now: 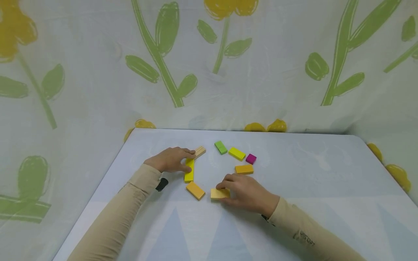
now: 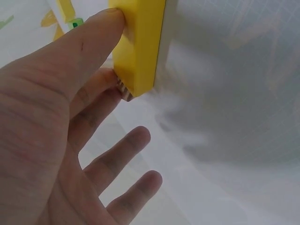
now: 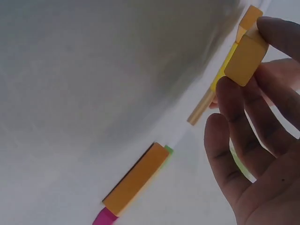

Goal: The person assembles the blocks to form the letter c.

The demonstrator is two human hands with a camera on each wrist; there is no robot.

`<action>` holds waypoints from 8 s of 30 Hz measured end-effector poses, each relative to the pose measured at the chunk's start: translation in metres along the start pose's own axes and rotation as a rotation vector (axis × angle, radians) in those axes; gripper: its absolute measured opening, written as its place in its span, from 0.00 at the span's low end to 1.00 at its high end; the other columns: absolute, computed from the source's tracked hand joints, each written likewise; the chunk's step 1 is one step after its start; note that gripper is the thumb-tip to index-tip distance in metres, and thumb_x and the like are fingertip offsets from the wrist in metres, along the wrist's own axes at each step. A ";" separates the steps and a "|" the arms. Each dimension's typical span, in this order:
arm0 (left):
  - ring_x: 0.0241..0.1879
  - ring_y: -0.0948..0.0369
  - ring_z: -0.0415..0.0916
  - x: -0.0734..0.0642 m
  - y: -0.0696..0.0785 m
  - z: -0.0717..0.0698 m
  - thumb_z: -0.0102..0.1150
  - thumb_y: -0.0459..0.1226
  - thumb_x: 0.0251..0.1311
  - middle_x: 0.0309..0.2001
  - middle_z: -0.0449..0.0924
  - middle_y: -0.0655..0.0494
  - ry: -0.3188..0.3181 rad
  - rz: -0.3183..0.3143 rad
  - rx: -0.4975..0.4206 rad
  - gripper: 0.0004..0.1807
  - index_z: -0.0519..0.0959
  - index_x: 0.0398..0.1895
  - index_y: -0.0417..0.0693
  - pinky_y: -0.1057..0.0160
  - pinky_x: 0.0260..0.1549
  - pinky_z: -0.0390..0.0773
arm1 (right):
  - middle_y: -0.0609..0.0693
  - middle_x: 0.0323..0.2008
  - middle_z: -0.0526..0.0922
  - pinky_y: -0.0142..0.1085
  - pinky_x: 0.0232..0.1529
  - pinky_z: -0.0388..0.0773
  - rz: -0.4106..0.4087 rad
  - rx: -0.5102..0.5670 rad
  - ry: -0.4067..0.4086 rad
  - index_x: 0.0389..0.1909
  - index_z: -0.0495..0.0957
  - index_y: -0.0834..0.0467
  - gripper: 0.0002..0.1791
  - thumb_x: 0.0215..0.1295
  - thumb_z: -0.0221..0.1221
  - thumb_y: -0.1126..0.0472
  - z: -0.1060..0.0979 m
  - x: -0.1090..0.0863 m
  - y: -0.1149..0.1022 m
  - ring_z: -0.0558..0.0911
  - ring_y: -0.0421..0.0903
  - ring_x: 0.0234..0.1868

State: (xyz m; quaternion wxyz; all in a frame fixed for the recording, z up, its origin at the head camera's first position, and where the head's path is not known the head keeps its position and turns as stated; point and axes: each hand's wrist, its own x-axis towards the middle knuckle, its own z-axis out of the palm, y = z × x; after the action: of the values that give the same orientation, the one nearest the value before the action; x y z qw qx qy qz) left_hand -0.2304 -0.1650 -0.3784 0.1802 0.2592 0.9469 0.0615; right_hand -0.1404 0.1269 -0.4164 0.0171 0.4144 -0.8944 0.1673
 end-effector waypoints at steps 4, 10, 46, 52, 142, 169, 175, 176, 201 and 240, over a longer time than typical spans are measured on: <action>0.74 0.48 0.60 0.000 0.000 0.000 0.67 0.49 0.65 0.76 0.62 0.59 0.001 -0.001 0.001 0.35 0.69 0.74 0.55 0.43 0.71 0.62 | 0.40 0.42 0.82 0.31 0.45 0.81 0.015 -0.009 -0.051 0.51 0.86 0.49 0.19 0.60 0.72 0.48 0.002 -0.001 -0.001 0.79 0.37 0.41; 0.74 0.48 0.60 0.001 0.000 -0.001 0.67 0.49 0.65 0.76 0.63 0.59 0.001 0.003 0.013 0.35 0.69 0.74 0.55 0.42 0.70 0.63 | 0.42 0.44 0.82 0.34 0.47 0.82 0.023 -0.025 -0.095 0.52 0.86 0.50 0.19 0.61 0.72 0.49 0.003 -0.004 -0.001 0.79 0.38 0.42; 0.74 0.48 0.60 0.000 0.000 0.000 0.66 0.50 0.66 0.76 0.62 0.60 -0.007 -0.003 0.006 0.35 0.69 0.74 0.57 0.43 0.70 0.63 | 0.45 0.44 0.83 0.34 0.45 0.82 -0.019 -0.079 -0.094 0.51 0.85 0.52 0.19 0.61 0.72 0.51 0.006 0.016 -0.013 0.81 0.41 0.42; 0.74 0.48 0.60 0.000 0.000 0.000 0.66 0.50 0.65 0.76 0.62 0.60 -0.007 -0.008 0.002 0.35 0.70 0.74 0.57 0.42 0.70 0.63 | 0.45 0.44 0.83 0.34 0.45 0.83 -0.014 -0.079 -0.093 0.51 0.85 0.51 0.19 0.61 0.72 0.51 0.006 0.016 -0.014 0.81 0.41 0.42; 0.73 0.49 0.61 0.000 0.002 -0.001 0.67 0.49 0.65 0.75 0.64 0.61 0.002 -0.010 0.012 0.34 0.71 0.73 0.57 0.42 0.70 0.63 | 0.56 0.71 0.67 0.51 0.68 0.70 0.524 0.258 0.282 0.80 0.53 0.50 0.47 0.65 0.69 0.57 -0.030 0.104 0.062 0.71 0.55 0.68; 0.73 0.49 0.61 0.000 0.002 0.000 0.67 0.49 0.65 0.75 0.64 0.59 0.007 -0.003 0.015 0.34 0.71 0.73 0.56 0.43 0.70 0.65 | 0.57 0.62 0.78 0.46 0.63 0.75 0.607 0.216 0.052 0.70 0.71 0.57 0.35 0.65 0.70 0.56 -0.008 0.114 0.074 0.77 0.53 0.60; 0.73 0.49 0.61 -0.001 0.002 0.000 0.67 0.49 0.65 0.75 0.64 0.59 0.007 -0.012 0.007 0.34 0.71 0.73 0.56 0.43 0.69 0.64 | 0.57 0.60 0.79 0.45 0.62 0.76 0.613 0.216 0.040 0.69 0.72 0.58 0.32 0.65 0.69 0.57 -0.004 0.117 0.076 0.78 0.53 0.58; 0.73 0.49 0.61 -0.001 0.002 0.000 0.67 0.49 0.65 0.75 0.64 0.59 0.006 -0.013 0.005 0.34 0.71 0.73 0.56 0.43 0.70 0.64 | 0.57 0.59 0.79 0.45 0.62 0.76 0.616 0.216 0.037 0.69 0.72 0.58 0.32 0.65 0.69 0.58 -0.003 0.117 0.077 0.78 0.53 0.58; 0.73 0.49 0.61 0.000 -0.001 0.001 0.68 0.49 0.64 0.75 0.63 0.60 0.013 0.003 0.011 0.35 0.71 0.73 0.56 0.44 0.69 0.65 | 0.59 0.52 0.79 0.44 0.57 0.77 0.632 0.121 -0.001 0.64 0.75 0.65 0.30 0.66 0.67 0.53 -0.003 0.124 0.077 0.78 0.52 0.49; 0.73 0.49 0.61 -0.001 0.002 0.000 0.67 0.50 0.65 0.76 0.63 0.61 0.008 -0.011 0.015 0.35 0.70 0.74 0.55 0.44 0.69 0.65 | 0.50 0.59 0.81 0.46 0.66 0.72 0.480 0.077 -0.019 0.62 0.80 0.53 0.20 0.70 0.63 0.63 -0.005 0.125 0.076 0.77 0.49 0.62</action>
State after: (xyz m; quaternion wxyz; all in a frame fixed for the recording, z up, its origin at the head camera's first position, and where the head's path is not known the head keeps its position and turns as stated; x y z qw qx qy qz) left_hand -0.2285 -0.1643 -0.3777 0.1748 0.2551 0.9494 0.0543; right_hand -0.2797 0.0816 -0.4118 -0.0473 0.1920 -0.9603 0.1965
